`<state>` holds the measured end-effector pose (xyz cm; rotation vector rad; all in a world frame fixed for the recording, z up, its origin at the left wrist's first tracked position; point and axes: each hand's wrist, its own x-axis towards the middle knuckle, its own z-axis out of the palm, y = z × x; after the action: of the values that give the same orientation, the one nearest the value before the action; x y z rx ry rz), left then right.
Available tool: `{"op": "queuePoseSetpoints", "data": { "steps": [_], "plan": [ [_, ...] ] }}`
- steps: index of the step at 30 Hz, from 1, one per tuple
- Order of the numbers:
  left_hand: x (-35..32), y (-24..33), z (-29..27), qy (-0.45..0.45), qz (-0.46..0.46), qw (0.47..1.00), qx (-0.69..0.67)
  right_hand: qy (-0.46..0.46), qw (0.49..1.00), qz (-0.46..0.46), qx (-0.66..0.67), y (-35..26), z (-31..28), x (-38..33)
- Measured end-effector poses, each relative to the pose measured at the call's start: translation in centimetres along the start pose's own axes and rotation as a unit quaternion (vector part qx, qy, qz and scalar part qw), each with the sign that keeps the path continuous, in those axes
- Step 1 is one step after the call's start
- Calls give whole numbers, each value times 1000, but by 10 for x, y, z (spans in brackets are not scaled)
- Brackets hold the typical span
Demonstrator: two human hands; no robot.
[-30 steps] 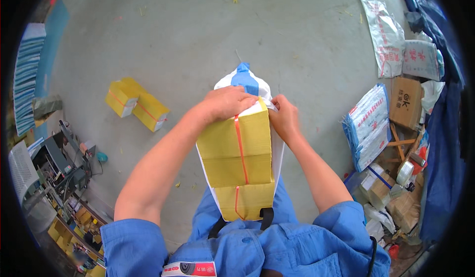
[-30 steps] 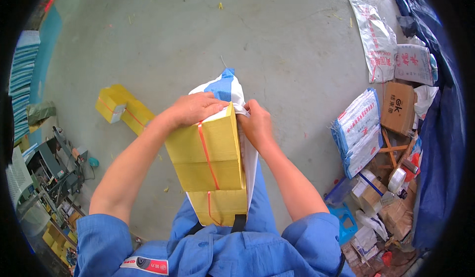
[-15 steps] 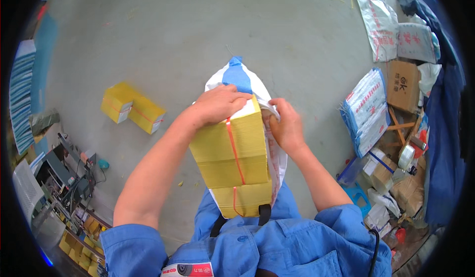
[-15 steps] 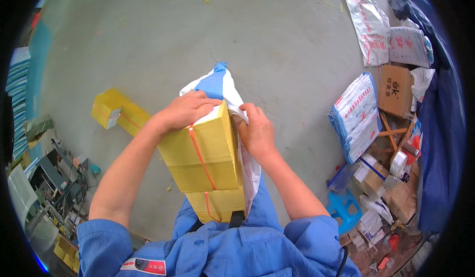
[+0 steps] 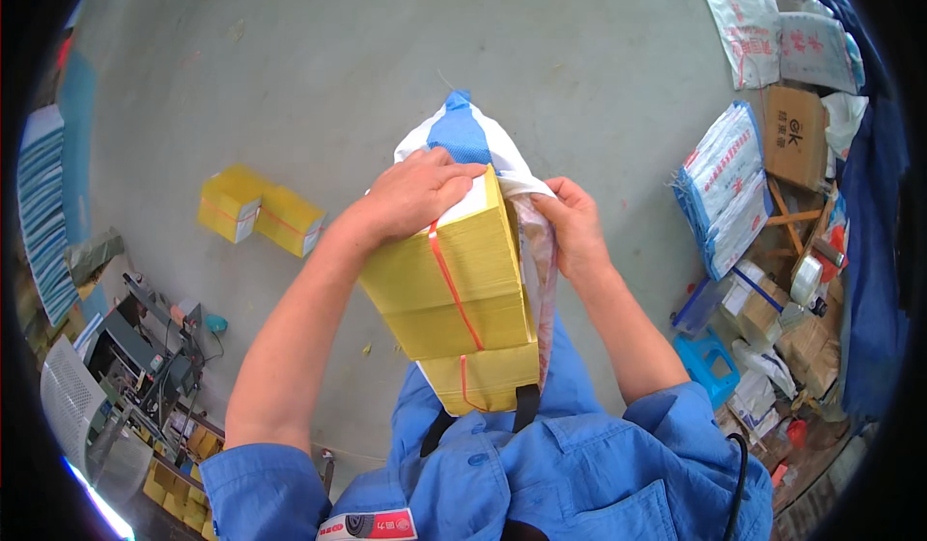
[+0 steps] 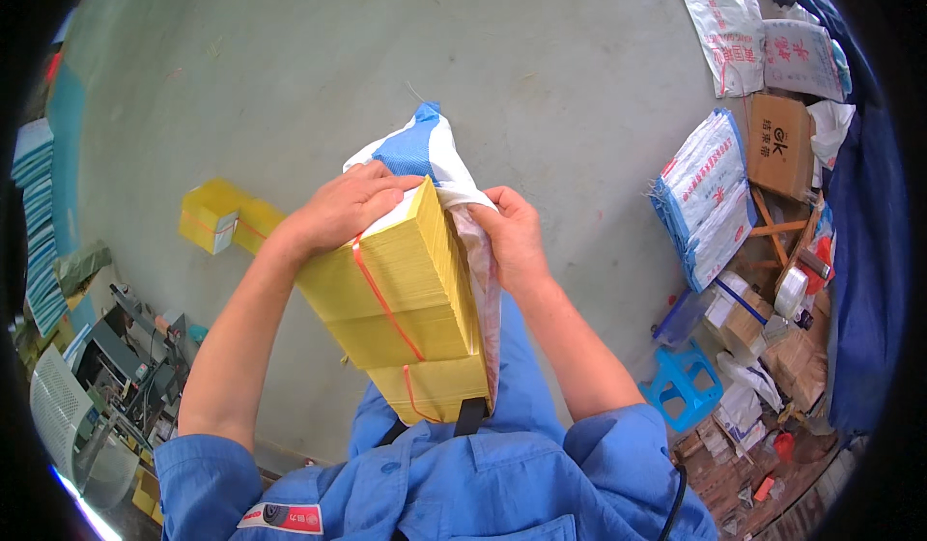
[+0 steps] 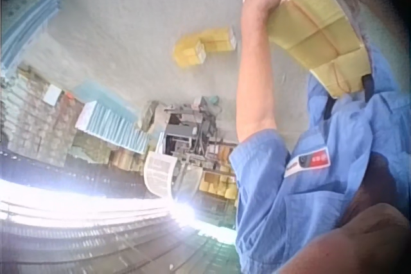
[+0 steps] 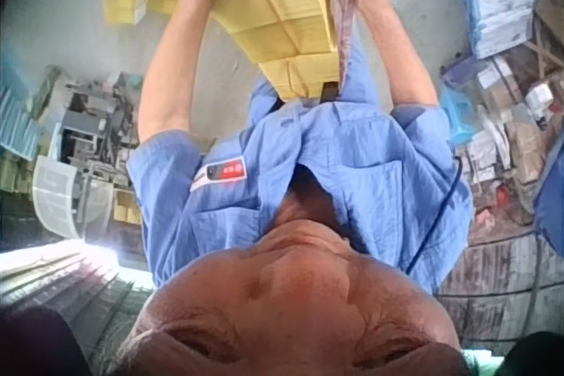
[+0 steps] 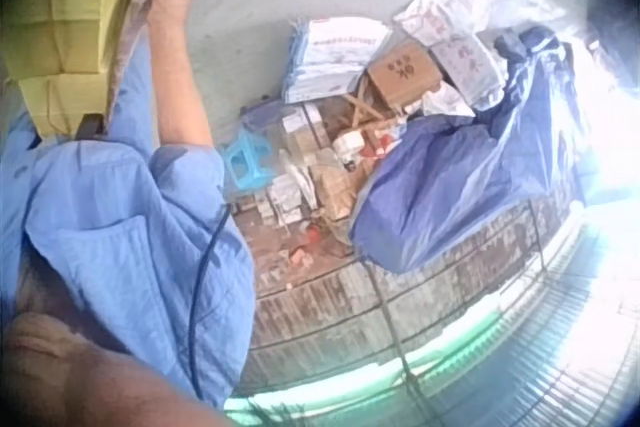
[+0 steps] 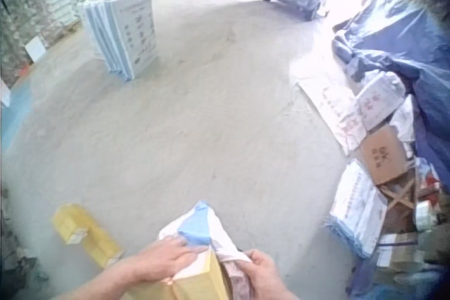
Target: Packing bundled yellow paper stacks into a large white plastic woven bag.
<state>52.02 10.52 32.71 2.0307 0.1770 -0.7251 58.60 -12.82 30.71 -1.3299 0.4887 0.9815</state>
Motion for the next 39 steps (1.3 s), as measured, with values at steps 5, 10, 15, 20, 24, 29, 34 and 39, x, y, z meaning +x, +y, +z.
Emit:
{"op": "queuePoseSetpoints", "data": {
  "steps": [5,10,15,20,24,29,34,39],
  "plan": [
    [0,11,-6,-44,-54,998,-4,17,953,-84,-291,-4,12,32],
    [-6,13,1,-17,-32,999,30,-42,964,42,-261,-7,20,60],
    [-1,18,2,-16,-42,997,59,-17,980,120,-161,-14,20,71],
    [-1,17,4,-26,-33,998,45,-98,985,139,-27,-36,15,52],
    [1,14,3,-46,-49,997,31,-125,977,132,-113,-49,16,46],
    [3,20,7,-50,-42,996,53,-92,919,-78,-375,-25,16,60],
    [6,27,5,-73,-57,994,54,9,876,-269,-400,-21,38,35],
    [7,27,8,-75,-50,994,57,-53,895,-261,-359,-35,37,10]
  ]
}}
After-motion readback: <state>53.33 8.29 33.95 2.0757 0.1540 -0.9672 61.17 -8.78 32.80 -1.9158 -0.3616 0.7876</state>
